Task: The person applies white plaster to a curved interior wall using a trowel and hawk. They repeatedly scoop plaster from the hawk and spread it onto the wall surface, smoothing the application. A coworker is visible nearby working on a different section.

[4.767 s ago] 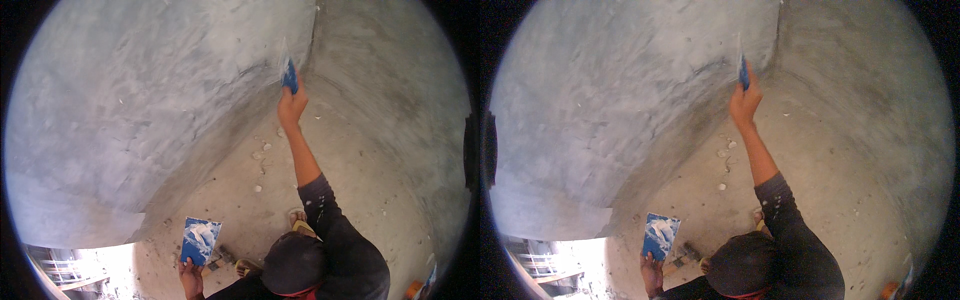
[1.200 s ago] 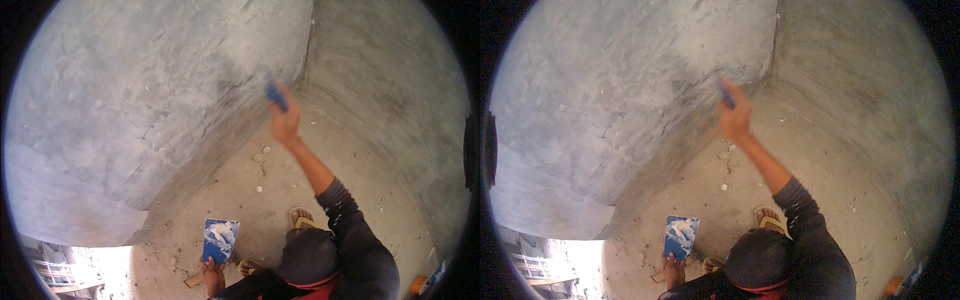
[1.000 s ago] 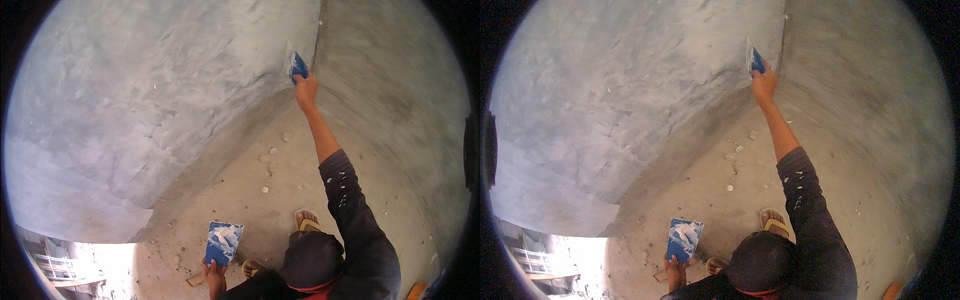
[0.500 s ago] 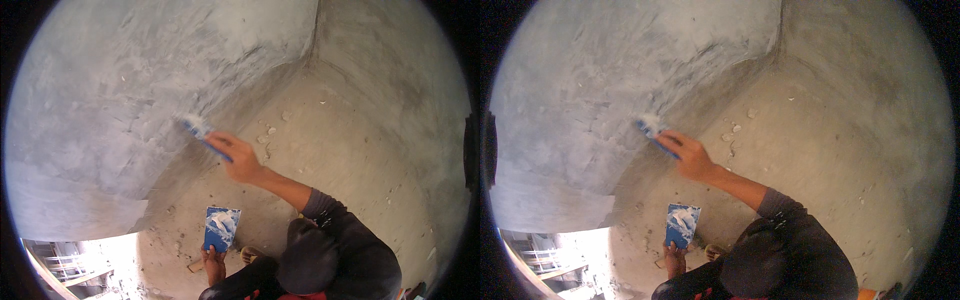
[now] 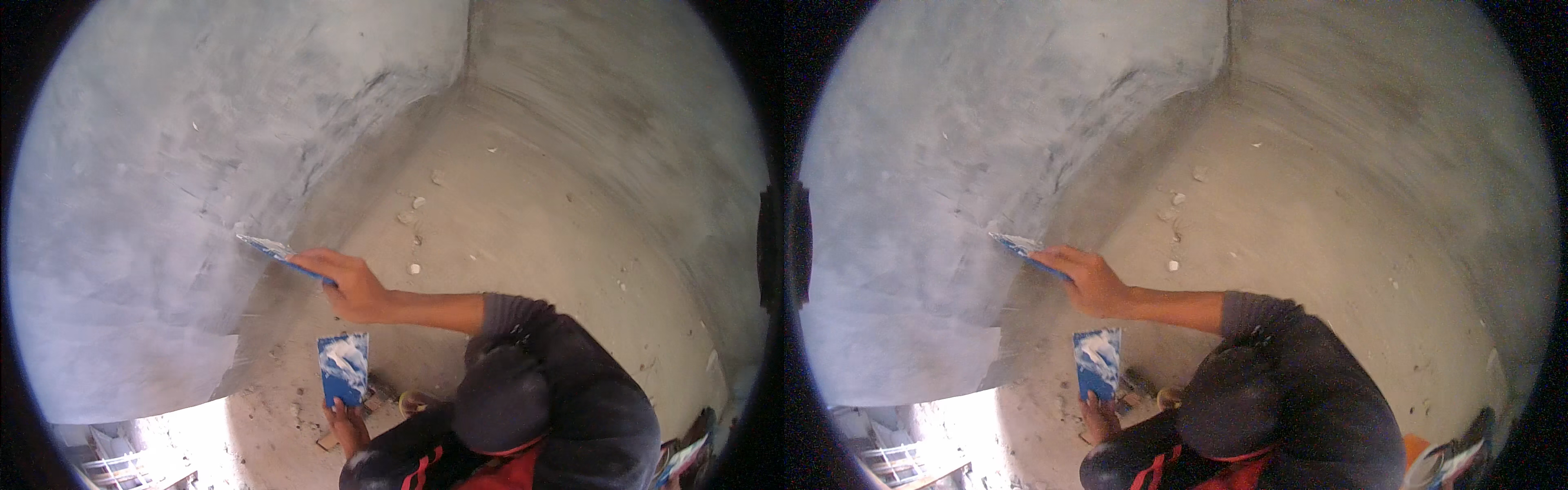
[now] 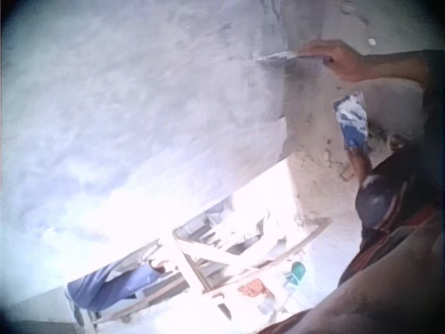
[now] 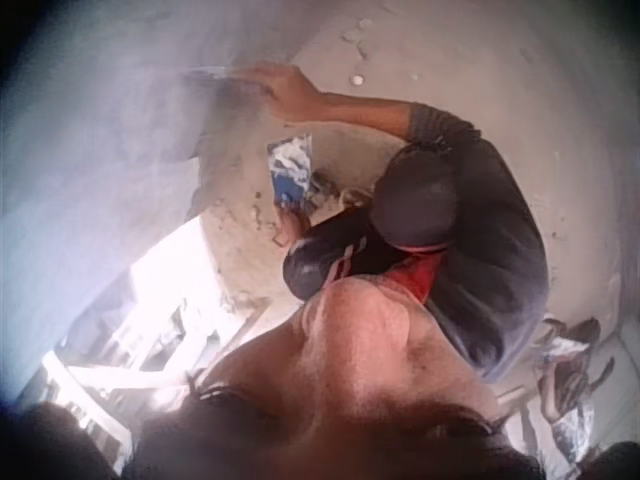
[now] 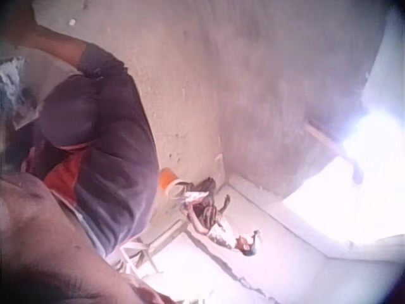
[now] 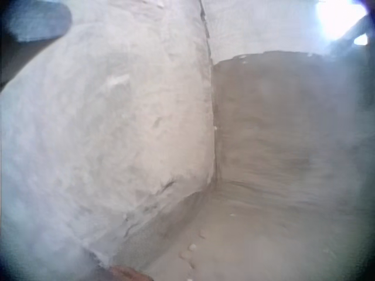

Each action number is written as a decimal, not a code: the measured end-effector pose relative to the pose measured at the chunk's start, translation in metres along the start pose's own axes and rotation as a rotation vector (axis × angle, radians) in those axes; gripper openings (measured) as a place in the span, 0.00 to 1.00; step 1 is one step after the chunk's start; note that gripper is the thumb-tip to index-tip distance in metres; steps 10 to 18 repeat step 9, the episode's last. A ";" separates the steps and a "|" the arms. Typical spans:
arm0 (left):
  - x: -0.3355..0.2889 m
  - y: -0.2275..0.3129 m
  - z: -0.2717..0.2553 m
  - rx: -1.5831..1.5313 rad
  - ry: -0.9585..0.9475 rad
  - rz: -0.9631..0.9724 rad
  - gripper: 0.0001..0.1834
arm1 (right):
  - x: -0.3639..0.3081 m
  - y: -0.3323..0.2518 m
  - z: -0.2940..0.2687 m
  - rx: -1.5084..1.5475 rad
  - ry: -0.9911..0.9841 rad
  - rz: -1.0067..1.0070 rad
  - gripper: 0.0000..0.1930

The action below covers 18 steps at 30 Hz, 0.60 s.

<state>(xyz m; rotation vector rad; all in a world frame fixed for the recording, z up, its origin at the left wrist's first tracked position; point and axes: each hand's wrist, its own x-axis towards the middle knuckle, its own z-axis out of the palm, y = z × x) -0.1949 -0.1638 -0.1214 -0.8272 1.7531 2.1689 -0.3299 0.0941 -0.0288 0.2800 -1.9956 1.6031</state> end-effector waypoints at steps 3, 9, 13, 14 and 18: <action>0.005 0.008 -0.007 -0.029 -0.148 0.121 0.23 | -0.030 -0.047 -0.043 -0.091 -0.027 0.170 0.29; -0.016 0.048 -0.001 -0.053 -0.541 0.271 0.22 | -0.123 -0.149 -0.144 0.151 0.288 0.533 0.24; -0.016 0.048 -0.001 -0.053 -0.541 0.271 0.22 | -0.123 -0.149 -0.144 0.151 0.288 0.533 0.24; -0.016 0.048 -0.001 -0.053 -0.541 0.271 0.22 | -0.123 -0.149 -0.144 0.151 0.288 0.533 0.24; -0.016 0.048 -0.001 -0.053 -0.541 0.271 0.22 | -0.123 -0.149 -0.144 0.151 0.288 0.533 0.24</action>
